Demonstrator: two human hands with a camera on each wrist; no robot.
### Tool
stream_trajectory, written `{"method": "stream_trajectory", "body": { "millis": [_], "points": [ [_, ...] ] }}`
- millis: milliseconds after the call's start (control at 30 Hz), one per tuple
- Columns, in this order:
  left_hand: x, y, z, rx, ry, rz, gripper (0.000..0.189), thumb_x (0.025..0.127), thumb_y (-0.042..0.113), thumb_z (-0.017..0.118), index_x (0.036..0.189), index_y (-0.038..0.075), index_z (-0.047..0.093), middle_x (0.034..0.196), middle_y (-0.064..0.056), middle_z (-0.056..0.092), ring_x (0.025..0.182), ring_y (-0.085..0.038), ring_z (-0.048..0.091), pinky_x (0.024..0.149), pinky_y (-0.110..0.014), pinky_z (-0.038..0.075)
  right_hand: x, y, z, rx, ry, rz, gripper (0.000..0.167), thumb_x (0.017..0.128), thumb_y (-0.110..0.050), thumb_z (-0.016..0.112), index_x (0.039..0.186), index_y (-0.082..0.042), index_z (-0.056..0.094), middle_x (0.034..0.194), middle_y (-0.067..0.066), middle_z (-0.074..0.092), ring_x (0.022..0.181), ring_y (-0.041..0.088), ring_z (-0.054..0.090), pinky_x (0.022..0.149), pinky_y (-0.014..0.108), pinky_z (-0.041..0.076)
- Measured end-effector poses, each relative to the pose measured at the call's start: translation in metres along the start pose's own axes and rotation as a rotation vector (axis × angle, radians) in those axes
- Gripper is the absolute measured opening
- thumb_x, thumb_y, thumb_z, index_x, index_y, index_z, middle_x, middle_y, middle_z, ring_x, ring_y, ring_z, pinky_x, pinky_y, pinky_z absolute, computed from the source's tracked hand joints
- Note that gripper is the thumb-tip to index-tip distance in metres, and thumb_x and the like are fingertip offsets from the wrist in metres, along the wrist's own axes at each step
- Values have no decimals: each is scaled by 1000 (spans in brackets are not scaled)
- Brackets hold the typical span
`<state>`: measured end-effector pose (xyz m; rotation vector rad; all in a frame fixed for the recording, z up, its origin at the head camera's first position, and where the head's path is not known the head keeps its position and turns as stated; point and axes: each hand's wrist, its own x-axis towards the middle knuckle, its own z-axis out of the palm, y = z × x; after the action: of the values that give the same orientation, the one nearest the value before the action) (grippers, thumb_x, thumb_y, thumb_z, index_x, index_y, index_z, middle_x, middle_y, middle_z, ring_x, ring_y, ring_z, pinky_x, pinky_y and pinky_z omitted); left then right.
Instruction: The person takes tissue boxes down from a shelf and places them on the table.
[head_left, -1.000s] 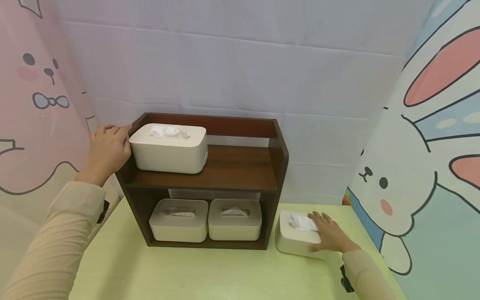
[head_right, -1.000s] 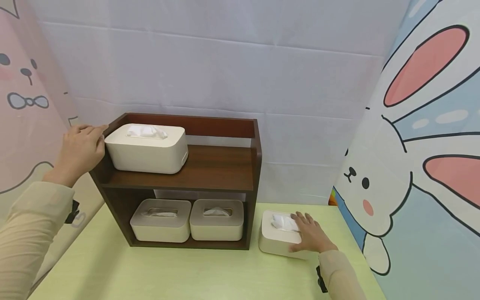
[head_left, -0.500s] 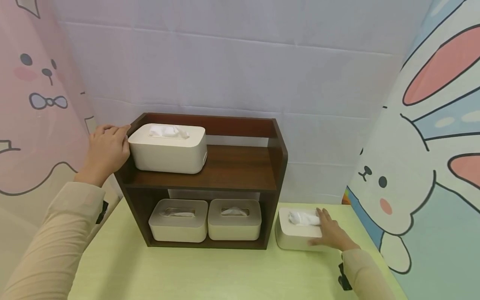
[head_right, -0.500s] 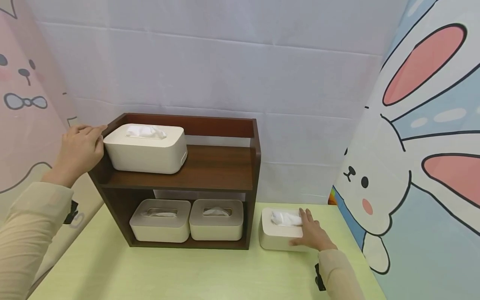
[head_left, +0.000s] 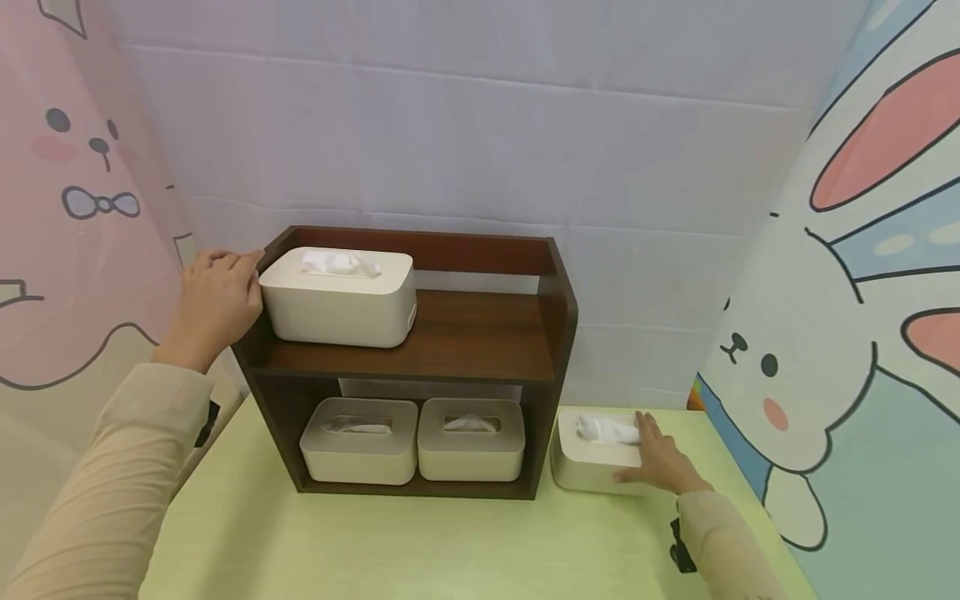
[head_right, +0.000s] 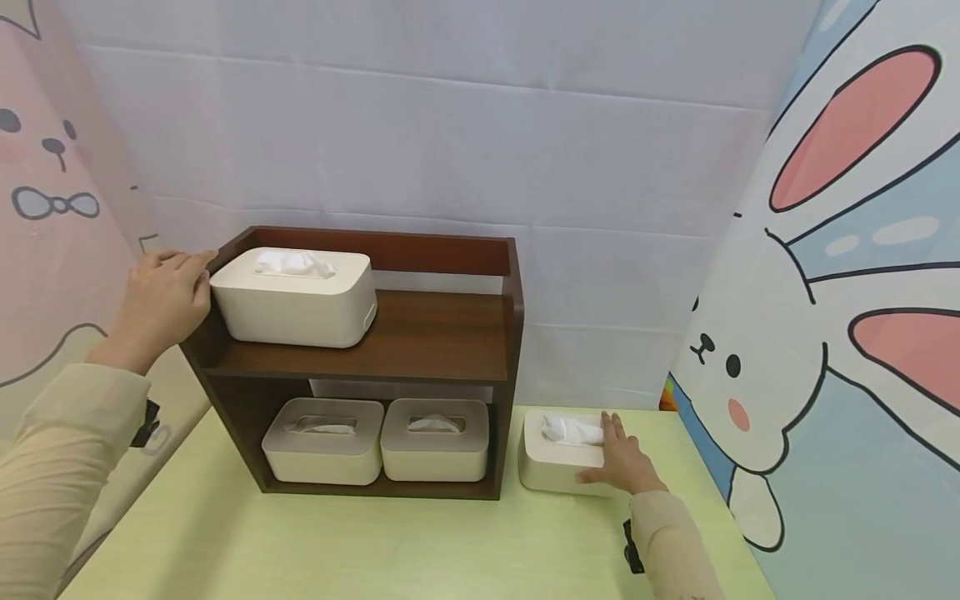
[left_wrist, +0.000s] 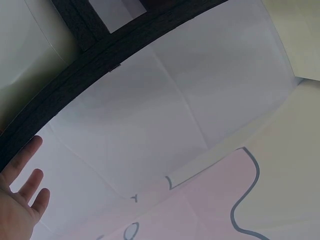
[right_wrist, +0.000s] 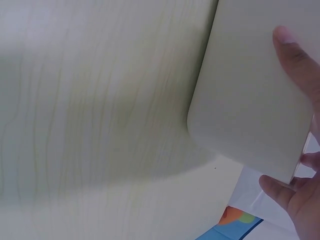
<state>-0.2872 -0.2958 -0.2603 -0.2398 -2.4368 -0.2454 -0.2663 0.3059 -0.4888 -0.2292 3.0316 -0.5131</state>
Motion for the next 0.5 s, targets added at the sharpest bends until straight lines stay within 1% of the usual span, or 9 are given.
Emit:
{"method": "stream_trajectory", "body": {
  "millis": [167,333,500],
  "points": [
    [0,0,0,0,-2,-3,38,93,10,32,123,-3,51,115,-29,55,110,-47,38,86,-61,29,3,-1,0,-6,-18,26,124,59,-55,77,141,11,9,143,39,13,113,62,33,78,65,43],
    [0,0,0,1,4,-3,37,93,9,33,122,-2,52,114,-30,55,110,-47,39,87,-61,29,4,-4,-1,2,-31,39,124,59,-53,78,140,11,9,142,39,12,115,61,31,80,65,41],
    [0,1,0,0,7,-4,38,92,10,32,122,-3,52,114,-29,56,110,-47,39,87,-61,29,4,-5,-4,-70,-3,19,124,57,-55,78,139,13,13,139,40,21,115,61,32,82,64,41]
  ]
}}
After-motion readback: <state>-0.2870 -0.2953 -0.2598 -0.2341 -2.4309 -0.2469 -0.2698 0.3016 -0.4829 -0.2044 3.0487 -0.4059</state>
